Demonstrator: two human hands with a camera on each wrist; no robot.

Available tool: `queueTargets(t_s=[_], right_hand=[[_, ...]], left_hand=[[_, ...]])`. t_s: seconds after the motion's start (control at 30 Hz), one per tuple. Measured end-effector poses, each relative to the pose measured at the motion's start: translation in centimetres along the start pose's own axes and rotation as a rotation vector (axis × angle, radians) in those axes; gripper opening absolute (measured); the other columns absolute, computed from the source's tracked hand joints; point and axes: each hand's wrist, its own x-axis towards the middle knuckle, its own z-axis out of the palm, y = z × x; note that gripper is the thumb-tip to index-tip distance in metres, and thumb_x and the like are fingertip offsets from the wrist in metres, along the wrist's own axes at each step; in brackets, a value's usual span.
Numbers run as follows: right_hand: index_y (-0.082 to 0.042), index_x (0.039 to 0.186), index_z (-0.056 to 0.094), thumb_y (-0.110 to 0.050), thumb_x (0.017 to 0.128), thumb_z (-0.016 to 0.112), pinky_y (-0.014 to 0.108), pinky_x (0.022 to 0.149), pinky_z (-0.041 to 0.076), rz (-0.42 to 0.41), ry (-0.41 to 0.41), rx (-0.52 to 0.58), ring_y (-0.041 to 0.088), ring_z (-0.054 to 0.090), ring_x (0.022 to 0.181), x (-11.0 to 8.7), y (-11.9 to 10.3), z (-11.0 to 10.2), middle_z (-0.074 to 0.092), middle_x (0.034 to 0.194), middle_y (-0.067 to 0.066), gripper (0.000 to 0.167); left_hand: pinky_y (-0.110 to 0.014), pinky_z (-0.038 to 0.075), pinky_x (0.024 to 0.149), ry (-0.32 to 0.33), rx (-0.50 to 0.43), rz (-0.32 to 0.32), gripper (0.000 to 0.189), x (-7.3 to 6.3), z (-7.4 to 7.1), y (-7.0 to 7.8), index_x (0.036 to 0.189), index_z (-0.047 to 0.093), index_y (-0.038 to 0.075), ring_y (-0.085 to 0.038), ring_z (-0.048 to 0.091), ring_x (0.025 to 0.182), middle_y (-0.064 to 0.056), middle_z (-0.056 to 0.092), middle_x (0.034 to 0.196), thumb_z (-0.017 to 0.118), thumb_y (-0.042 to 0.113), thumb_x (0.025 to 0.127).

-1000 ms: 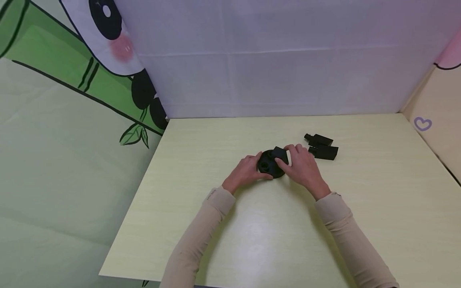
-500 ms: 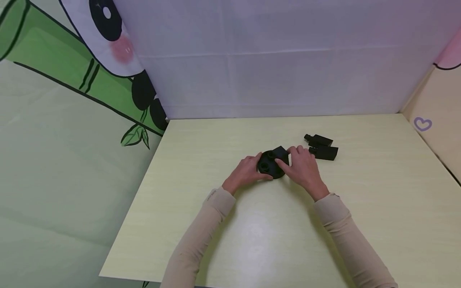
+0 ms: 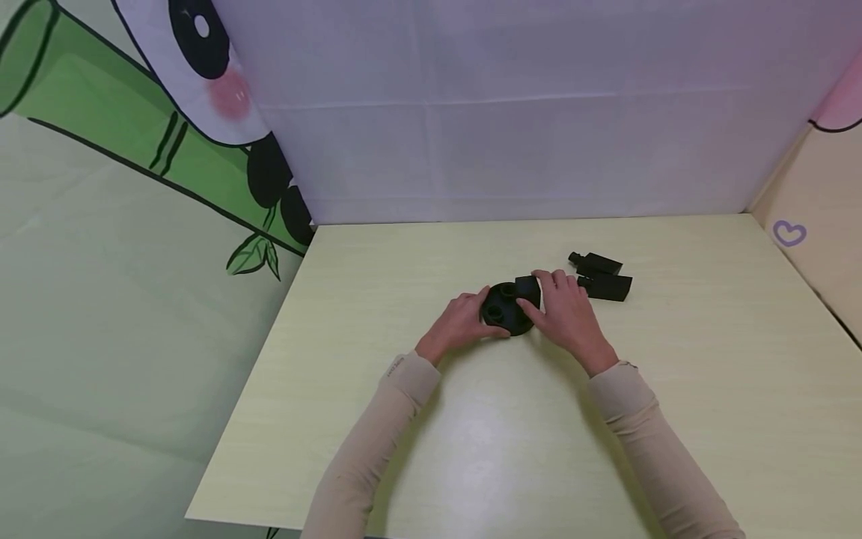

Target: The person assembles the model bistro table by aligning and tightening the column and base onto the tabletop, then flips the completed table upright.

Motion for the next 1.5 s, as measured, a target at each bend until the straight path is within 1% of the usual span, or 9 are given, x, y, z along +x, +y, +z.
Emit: queueTargets(t_s=[0.13, 0.27, 0.37, 0.57, 0.77, 1.07, 1.27, 1.33, 1.5], right_hand=[[0.007, 0.144, 0.049, -0.035, 0.102, 0.066, 0.061, 0.091, 0.043, 0.02, 0.01, 0.001, 0.049, 0.051, 0.106, 0.0, 0.2, -0.1, 0.054, 0.119, 0.031, 0.061], [0.006, 0.142, 0.052, -0.033, 0.103, 0.064, 0.061, 0.092, 0.042, 0.037, 0.002, 0.007, 0.049, 0.05, 0.107, -0.1, 0.4, -0.2, 0.055, 0.118, 0.031, 0.056], [0.008, 0.134, 0.055, -0.032, 0.102, 0.066, 0.06, 0.087, 0.043, 0.056, 0.027, 0.003, 0.048, 0.051, 0.105, -0.2, 0.5, -0.3, 0.056, 0.116, 0.03, 0.051], [0.008, 0.133, 0.055, -0.031, 0.102, 0.066, 0.06, 0.086, 0.043, 0.065, 0.05, 0.014, 0.048, 0.05, 0.105, -0.2, 0.6, -0.4, 0.057, 0.117, 0.031, 0.051], [0.007, 0.124, 0.057, -0.035, 0.1, 0.068, 0.058, 0.081, 0.043, 0.092, 0.071, 0.003, 0.048, 0.051, 0.103, -0.4, 0.5, -0.4, 0.057, 0.112, 0.028, 0.049], [0.008, 0.123, 0.057, -0.04, 0.1, 0.068, 0.059, 0.084, 0.044, 0.115, 0.047, 0.005, 0.048, 0.052, 0.106, -0.4, 0.5, -0.5, 0.059, 0.114, 0.029, 0.054], [0.004, 0.141, 0.054, -0.037, 0.099, 0.069, 0.059, 0.089, 0.042, 0.046, -0.007, 0.02, 0.047, 0.049, 0.101, -0.4, 0.7, -0.8, 0.056, 0.115, 0.029, 0.061], [0.004, 0.14, 0.054, -0.036, 0.098, 0.071, 0.059, 0.088, 0.042, 0.041, -0.016, 0.014, 0.047, 0.049, 0.1, -0.4, 0.8, -0.9, 0.056, 0.114, 0.028, 0.061], [0.005, 0.132, 0.056, -0.044, 0.094, 0.075, 0.06, 0.09, 0.042, 0.072, -0.001, 0.009, 0.048, 0.05, 0.108, -0.6, 0.8, -1.2, 0.058, 0.119, 0.028, 0.065]], left_hand=[[-0.042, 0.045, 0.107, 0.0, -0.001, -0.006, 0.096, 0.0, 0.1, 0.0, 0.156, 0.041, 0.003, -0.031, 0.054, 0.129, -0.018, 0.061, 0.137, 0.083, 0.054, 0.085], [-0.043, 0.045, 0.107, 0.0, -0.009, -0.009, 0.097, 0.1, 0.2, 0.0, 0.157, 0.04, 0.003, -0.032, 0.053, 0.13, -0.018, 0.06, 0.138, 0.083, 0.053, 0.085], [-0.044, 0.044, 0.107, 0.005, -0.007, -0.009, 0.098, 0.2, 0.3, 0.0, 0.157, 0.039, 0.003, -0.032, 0.053, 0.131, -0.019, 0.059, 0.14, 0.083, 0.054, 0.085], [-0.043, 0.044, 0.108, 0.007, -0.005, -0.016, 0.099, 0.3, 0.4, 0.1, 0.158, 0.038, 0.002, -0.032, 0.053, 0.131, -0.019, 0.059, 0.141, 0.083, 0.054, 0.085], [-0.043, 0.044, 0.108, 0.004, -0.007, -0.024, 0.1, 0.2, 0.3, 0.1, 0.158, 0.038, 0.003, -0.032, 0.053, 0.131, -0.019, 0.058, 0.142, 0.083, 0.054, 0.085], [-0.044, 0.045, 0.107, 0.01, -0.007, -0.005, 0.098, 0.0, 0.1, 0.2, 0.157, 0.039, 0.002, -0.033, 0.054, 0.13, -0.02, 0.059, 0.14, 0.083, 0.052, 0.085], [-0.045, 0.043, 0.109, 0.0, -0.006, -0.016, 0.1, -0.1, 0.0, 0.2, 0.158, 0.038, 0.002, -0.033, 0.052, 0.133, -0.021, 0.057, 0.143, 0.083, 0.053, 0.085], [-0.045, 0.043, 0.109, -0.003, -0.006, -0.017, 0.1, -0.1, 0.0, 0.2, 0.158, 0.037, 0.002, -0.034, 0.052, 0.133, -0.021, 0.056, 0.144, 0.083, 0.053, 0.085], [-0.045, 0.042, 0.11, -0.004, -0.004, -0.018, 0.1, 0.0, 0.1, 0.2, 0.159, 0.037, 0.002, -0.033, 0.051, 0.134, -0.021, 0.056, 0.144, 0.083, 0.052, 0.086]])
